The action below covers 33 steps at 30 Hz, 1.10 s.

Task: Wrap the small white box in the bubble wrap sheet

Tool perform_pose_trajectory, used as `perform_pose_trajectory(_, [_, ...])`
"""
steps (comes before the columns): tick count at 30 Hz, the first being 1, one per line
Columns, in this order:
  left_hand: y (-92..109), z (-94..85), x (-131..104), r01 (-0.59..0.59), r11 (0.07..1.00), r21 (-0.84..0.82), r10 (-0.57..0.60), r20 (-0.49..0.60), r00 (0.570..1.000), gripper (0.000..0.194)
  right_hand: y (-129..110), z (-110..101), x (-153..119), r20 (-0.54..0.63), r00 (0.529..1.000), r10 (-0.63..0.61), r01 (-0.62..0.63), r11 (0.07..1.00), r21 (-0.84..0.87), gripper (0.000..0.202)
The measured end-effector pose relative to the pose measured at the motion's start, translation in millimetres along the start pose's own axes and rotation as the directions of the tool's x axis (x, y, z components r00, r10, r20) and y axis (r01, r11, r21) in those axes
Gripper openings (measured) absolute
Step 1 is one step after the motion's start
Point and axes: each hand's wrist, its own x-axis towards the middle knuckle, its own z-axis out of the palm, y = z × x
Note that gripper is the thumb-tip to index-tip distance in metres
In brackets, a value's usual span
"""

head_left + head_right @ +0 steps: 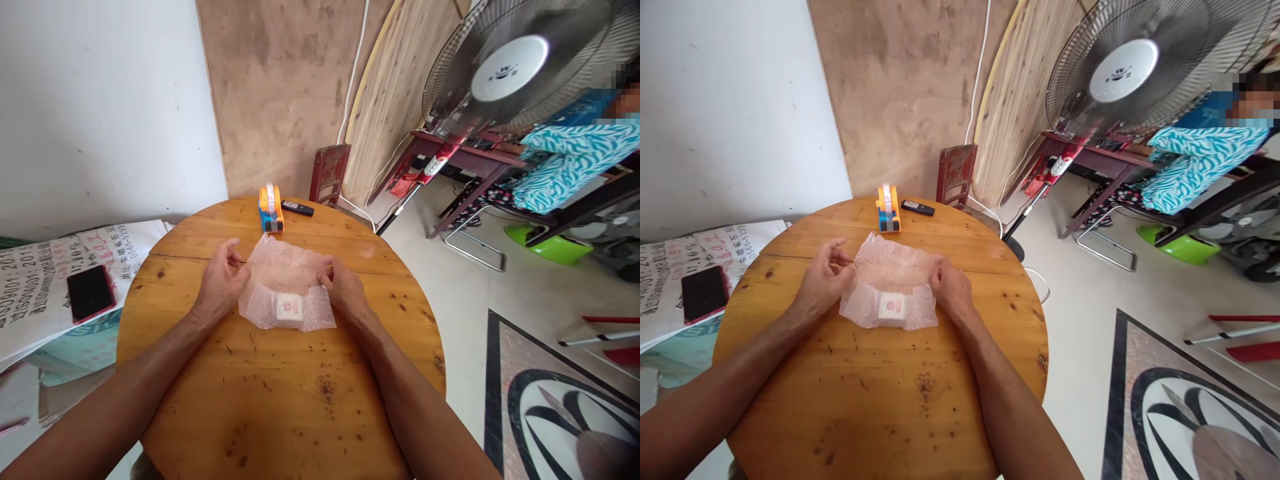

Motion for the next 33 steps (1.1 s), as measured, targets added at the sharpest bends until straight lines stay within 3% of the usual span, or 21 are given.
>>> perform_pose_trajectory(2, [9, -4.3, -6, -0.14, 0.989, 0.045, 0.141, -0.011, 0.99, 0.049, -2, 2, -1, 0.017, 1.0, 0.001, 0.0, 1.0, -0.026, 0.035])
perform_pose_trajectory(6, [17, -9.4, -13, -0.267, 0.958, 0.105, 0.228, 0.284, 0.931, 0.032, -2, 3, -1, 0.047, 0.999, 0.001, 0.005, 0.994, -0.112, 0.049])
perform_pose_trajectory(10, [12, -12.2, -10, -0.153, 0.978, 0.145, 0.069, 0.463, 0.884, 0.043, -3, 3, -1, 0.064, 0.998, 0.006, 0.004, 0.988, -0.153, 0.051])
perform_pose_trajectory(13, [22, -21.3, -11, -0.017, 1.0, 0.011, 0.007, 0.614, 0.789, 0.044, -4, 3, -2, 0.071, 0.997, 0.014, 0.001, 0.978, -0.209, 0.052])
perform_pose_trajectory(14, [28, -25.5, -14, 0.027, 0.998, -0.048, 0.014, 0.693, 0.721, 0.04, -5, 3, -3, 0.07, 0.997, 0.016, 0.001, 0.974, -0.227, 0.052])
perform_pose_trajectory(15, [34, -29.6, -17, 0.078, 0.994, -0.074, 0.01, 0.784, 0.621, 0.034, -5, 3, -3, 0.07, 0.997, 0.019, -0.001, 0.97, -0.242, 0.053])
perform_pose_trajectory(16, [40, -33.1, -20, 0.133, 0.988, -0.079, 0.005, 0.875, 0.483, 0.031, -5, 2, -3, 0.072, 0.997, 0.021, -0.003, 0.967, -0.254, 0.053])
perform_pose_trajectory(17, [46, -35.6, -24, 0.191, 0.98, -0.046, -0.016, 0.949, 0.314, 0.03, -6, 2, -3, 0.075, 0.997, 0.025, -0.004, 0.965, -0.262, 0.053])
perform_pose_trajectory(18, [50, -36.9, -27, 0.212, 0.977, -0.016, -0.014, 0.99, 0.137, 0.031, -6, 2, -3, 0.079, 0.996, 0.029, -0.007, 0.963, -0.269, 0.053])
perform_pose_trajectory(19, [52, -36.9, -30, 0.197, 0.98, 0.025, -0.025, 1.0, -0.002, 0.033, -6, 1, -3, 0.082, 0.996, 0.034, -0.01, 0.961, -0.275, 0.053])
perform_pose_trajectory(20, [53, -35.8, -32, 0.196, 0.979, 0.046, -0.032, 0.997, -0.075, 0.033, -6, 1, -2, 0.082, 0.996, 0.036, -0.011, 0.96, -0.28, 0.053])
perform_pose_trajectory(21, [53, -34.0, -33, 0.192, 0.98, 0.048, -0.028, 0.994, -0.105, 0.032, -5, 1, -2, 0.081, 0.996, 0.033, -0.009, 0.959, -0.282, 0.053])
perform_pose_trajectory(22, [51, -31.7, -33, 0.199, 0.98, 0.03, -0.018, 0.998, -0.061, 0.029, -5, 1, -2, 0.08, 0.996, 0.028, -0.004, 0.959, -0.282, 0.052])
perform_pose_trajectory(23, [49, -29.0, -32, 0.218, 0.976, -0.011, -0.001, 0.999, 0.054, 0.024, -5, 1, -3, 0.079, 0.997, 0.024, -0.001, 0.959, -0.284, 0.052])
perform_pose_trajectory(24, [46, -26.2, -30, 0.227, 0.972, -0.064, 0.014, 0.976, 0.216, 0.02, -5, 1, -3, 0.081, 0.996, 0.024, 0.0, 0.958, -0.288, 0.051])
perform_pose_trajectory(26, [40, -19.9, -26, 0.168, 0.974, -0.153, 0.025, 0.806, 0.592, 0.021, -5, 2, -3, 0.083, 0.996, 0.028, -0.001, 0.952, -0.306, 0.05])
perform_pose_trajectory(27, [36, -16.3, -25, 0.094, 0.985, -0.144, 0.033, 0.693, 0.72, 0.02, -5, 2, -3, 0.083, 0.996, 0.028, 0.0, 0.948, -0.317, 0.05])
perform_pose_trajectory(28, [33, -12.5, -25, 0.001, 0.995, -0.099, 0.058, 0.592, 0.804, 0.019, -5, 2, -3, 0.082, 0.996, 0.027, 0.001, 0.945, -0.328, 0.05])
perform_pose_trajectory(29, [30, -8.4, -26, -0.095, 0.995, -0.039, 0.101, 0.532, 0.841, 0.021, -5, 1, -3, 0.081, 0.996, 0.027, 0.002, 0.941, -0.338, 0.05])
perform_pose_trajectory(30, [26, -4.3, -28, -0.166, 0.986, 0.002, 0.141, 0.523, 0.841, 0.031, -5, 1, -3, 0.084, 0.996, 0.029, 0.002, 0.938, -0.347, 0.051])
perform_pose_trajectory(33, [18, 6.9, -36, -0.262, 0.963, 0.068, 0.162, 0.629, 0.761, 0.078, -6, -2, -3, 0.098, 0.994, 0.052, -0.013, 0.93, -0.368, 0.053])
